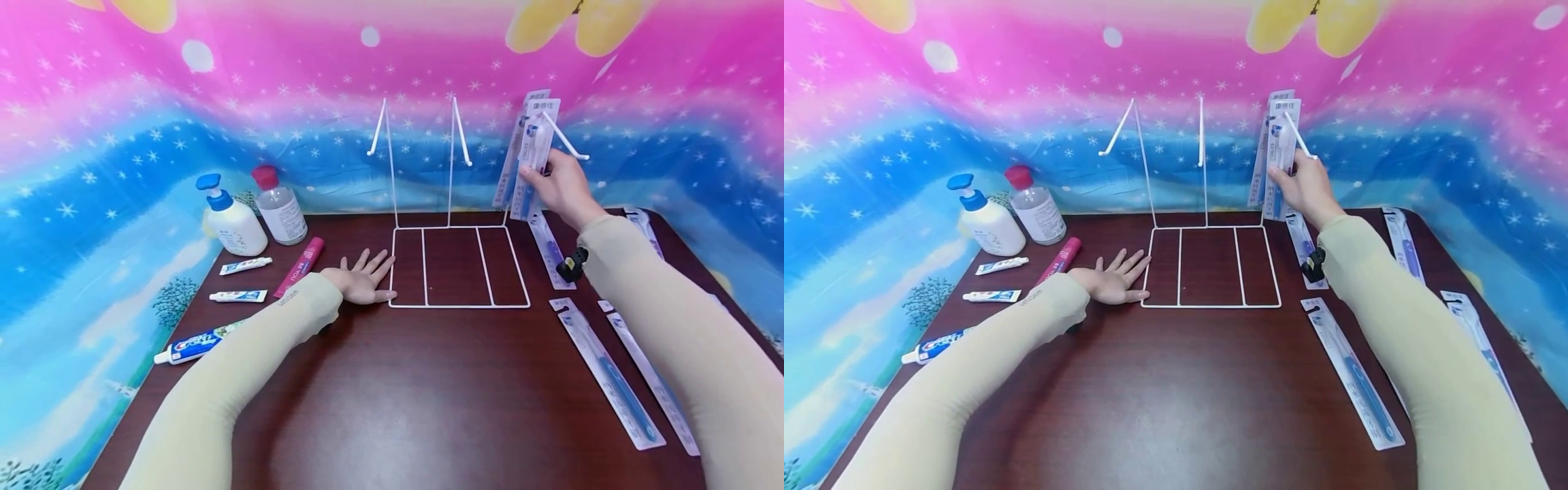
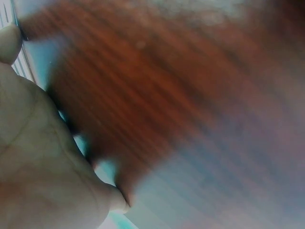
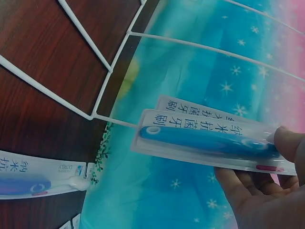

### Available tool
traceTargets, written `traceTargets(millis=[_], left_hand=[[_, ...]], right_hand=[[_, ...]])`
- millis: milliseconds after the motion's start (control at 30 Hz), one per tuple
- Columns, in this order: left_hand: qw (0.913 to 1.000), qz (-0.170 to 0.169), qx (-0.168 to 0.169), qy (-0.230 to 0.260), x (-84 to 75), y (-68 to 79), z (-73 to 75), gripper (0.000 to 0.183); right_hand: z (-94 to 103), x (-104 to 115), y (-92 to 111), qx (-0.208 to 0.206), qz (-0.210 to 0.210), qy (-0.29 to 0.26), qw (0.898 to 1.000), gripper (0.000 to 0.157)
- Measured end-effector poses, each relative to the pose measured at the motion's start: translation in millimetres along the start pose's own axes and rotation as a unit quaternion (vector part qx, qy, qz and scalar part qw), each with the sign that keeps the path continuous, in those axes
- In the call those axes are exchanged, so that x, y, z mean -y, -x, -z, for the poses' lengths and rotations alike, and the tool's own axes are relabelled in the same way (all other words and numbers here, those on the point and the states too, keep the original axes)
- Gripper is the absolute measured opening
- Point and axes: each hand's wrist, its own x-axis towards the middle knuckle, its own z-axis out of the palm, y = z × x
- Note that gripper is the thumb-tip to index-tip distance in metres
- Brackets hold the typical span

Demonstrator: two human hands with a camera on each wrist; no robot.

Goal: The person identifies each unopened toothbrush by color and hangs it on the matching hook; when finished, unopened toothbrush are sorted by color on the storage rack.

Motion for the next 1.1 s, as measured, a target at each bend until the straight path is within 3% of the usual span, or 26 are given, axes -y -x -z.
traceTargets(millis=[333,600,700,800,967,1100], left_hand=[[0.9999,0.001,0.003,-0.013,-1.9,1.4,1.5,0.089],[1.0000,-0.006,0.003,-0.005,0.2,0.6,1.2,0.090],[0.9999,-0.005,0.005,-0.011,-2.8,3.0,3.1,0.090],[0.9999,-0.003,0.006,-0.013,-7.4,9.4,7.5,0.089],[0.9999,-0.013,0.001,-0.005,-3.7,6.3,4.8,0.090],[0.9998,-0.019,-0.004,0.005,1.8,-0.3,-0.3,0.092]], right_hand=[[7.1,1.4,0.7,0.010,-0.021,0.019,1.000,0.059],[26.7,-5.5,22.4,0.020,-0.042,0.045,0.998,0.069],[37.1,-11.9,41.3,0.046,-0.047,0.088,0.994,0.074],[40.9,-22.3,66.5,0.085,-0.031,0.156,0.984,0.072],[30.6,-45.1,120.6,0.138,0.004,0.230,0.963,0.056],[17.3,-60.7,161.8,0.160,0.006,0.266,0.950,0.055]])
